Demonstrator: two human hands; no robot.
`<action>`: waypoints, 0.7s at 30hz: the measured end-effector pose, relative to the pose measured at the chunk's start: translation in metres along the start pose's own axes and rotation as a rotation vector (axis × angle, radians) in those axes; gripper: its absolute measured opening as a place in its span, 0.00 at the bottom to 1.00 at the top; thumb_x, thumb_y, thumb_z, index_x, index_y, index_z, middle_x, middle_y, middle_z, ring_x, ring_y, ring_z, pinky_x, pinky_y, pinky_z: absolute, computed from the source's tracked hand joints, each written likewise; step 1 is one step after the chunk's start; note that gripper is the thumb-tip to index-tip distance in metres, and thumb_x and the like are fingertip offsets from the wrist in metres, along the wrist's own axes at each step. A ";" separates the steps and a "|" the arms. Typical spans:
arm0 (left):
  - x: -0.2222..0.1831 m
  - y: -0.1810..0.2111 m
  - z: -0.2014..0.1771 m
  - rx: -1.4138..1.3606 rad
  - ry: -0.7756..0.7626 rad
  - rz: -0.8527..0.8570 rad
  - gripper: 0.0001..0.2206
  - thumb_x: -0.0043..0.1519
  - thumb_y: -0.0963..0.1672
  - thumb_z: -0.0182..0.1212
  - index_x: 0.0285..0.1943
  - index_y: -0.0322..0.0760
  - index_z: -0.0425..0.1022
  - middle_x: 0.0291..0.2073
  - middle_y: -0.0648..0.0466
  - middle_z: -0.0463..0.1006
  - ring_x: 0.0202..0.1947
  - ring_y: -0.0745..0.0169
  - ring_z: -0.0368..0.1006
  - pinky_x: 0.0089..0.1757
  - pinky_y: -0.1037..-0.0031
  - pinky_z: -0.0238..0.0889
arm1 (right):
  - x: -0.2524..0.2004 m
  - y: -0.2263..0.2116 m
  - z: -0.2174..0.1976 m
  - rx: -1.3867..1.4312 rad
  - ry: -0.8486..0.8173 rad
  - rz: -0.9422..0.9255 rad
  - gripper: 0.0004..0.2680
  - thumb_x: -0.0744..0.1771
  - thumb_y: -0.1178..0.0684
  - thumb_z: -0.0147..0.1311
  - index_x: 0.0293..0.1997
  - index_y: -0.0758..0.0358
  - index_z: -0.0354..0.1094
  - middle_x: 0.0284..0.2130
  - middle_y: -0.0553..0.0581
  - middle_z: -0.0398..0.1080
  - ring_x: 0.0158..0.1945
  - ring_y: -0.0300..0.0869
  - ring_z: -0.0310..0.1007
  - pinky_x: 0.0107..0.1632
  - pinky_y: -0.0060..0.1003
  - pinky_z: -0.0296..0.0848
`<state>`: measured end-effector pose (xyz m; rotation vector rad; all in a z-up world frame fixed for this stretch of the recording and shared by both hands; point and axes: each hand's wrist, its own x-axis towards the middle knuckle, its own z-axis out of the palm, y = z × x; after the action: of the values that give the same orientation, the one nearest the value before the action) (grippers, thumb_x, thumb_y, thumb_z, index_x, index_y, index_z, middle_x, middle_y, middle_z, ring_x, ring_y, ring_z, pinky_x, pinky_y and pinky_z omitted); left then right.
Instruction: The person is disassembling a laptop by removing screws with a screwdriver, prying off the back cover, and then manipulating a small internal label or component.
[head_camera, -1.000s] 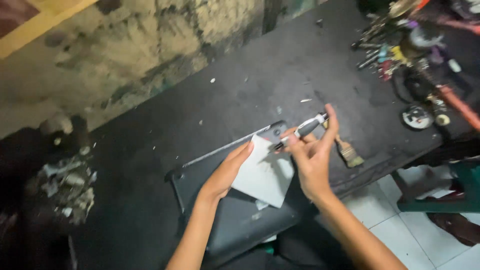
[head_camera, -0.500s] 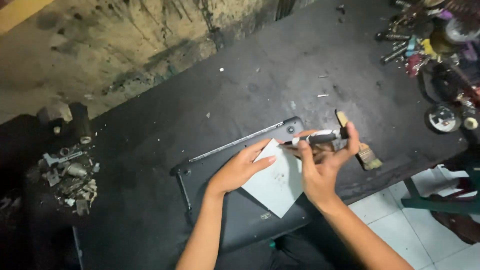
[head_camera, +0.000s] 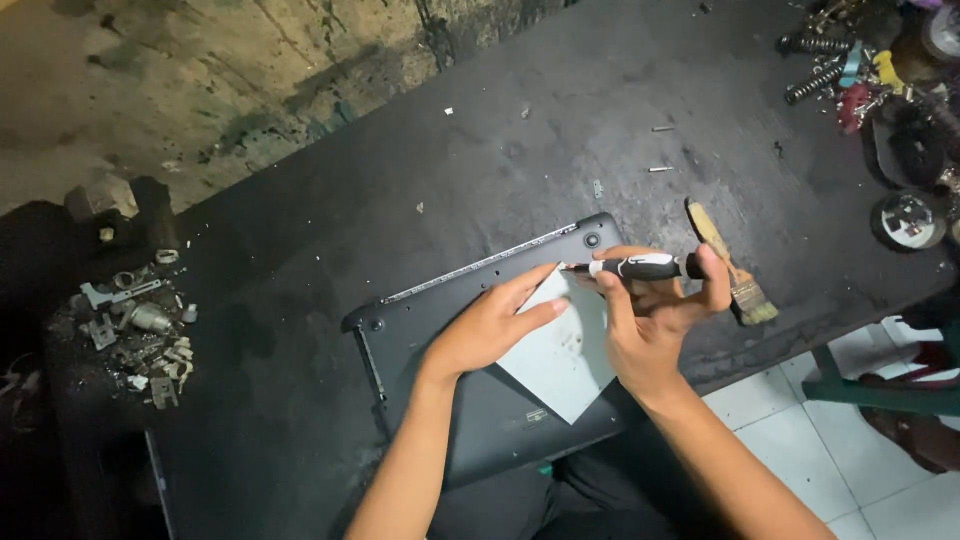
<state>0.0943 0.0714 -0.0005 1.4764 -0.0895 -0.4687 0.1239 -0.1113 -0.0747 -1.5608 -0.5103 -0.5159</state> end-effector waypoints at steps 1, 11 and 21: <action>-0.001 -0.001 0.000 0.000 0.001 0.002 0.27 0.67 0.43 0.57 0.73 0.21 0.60 0.66 0.30 0.66 0.69 0.39 0.61 0.65 0.53 0.54 | 0.000 -0.001 0.000 0.000 0.000 -0.002 0.30 0.69 0.70 0.51 0.71 0.56 0.27 0.40 0.72 0.71 0.32 0.49 0.78 0.34 0.36 0.78; -0.002 0.002 0.001 0.057 0.008 0.000 0.28 0.67 0.45 0.57 0.74 0.21 0.58 0.67 0.28 0.65 0.70 0.35 0.58 0.66 0.52 0.51 | 0.003 -0.008 0.003 -0.048 -0.033 -0.014 0.30 0.69 0.70 0.53 0.71 0.56 0.28 0.39 0.70 0.71 0.29 0.47 0.76 0.33 0.37 0.76; -0.009 0.003 0.006 0.062 0.012 -0.002 0.28 0.67 0.45 0.57 0.74 0.24 0.59 0.66 0.30 0.67 0.69 0.38 0.60 0.64 0.52 0.54 | 0.003 -0.008 -0.001 -0.061 -0.043 0.006 0.29 0.70 0.69 0.51 0.71 0.55 0.27 0.38 0.68 0.73 0.26 0.44 0.74 0.31 0.35 0.75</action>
<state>0.0849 0.0696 0.0054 1.5400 -0.0940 -0.4625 0.1212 -0.1120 -0.0669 -1.6345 -0.5259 -0.4983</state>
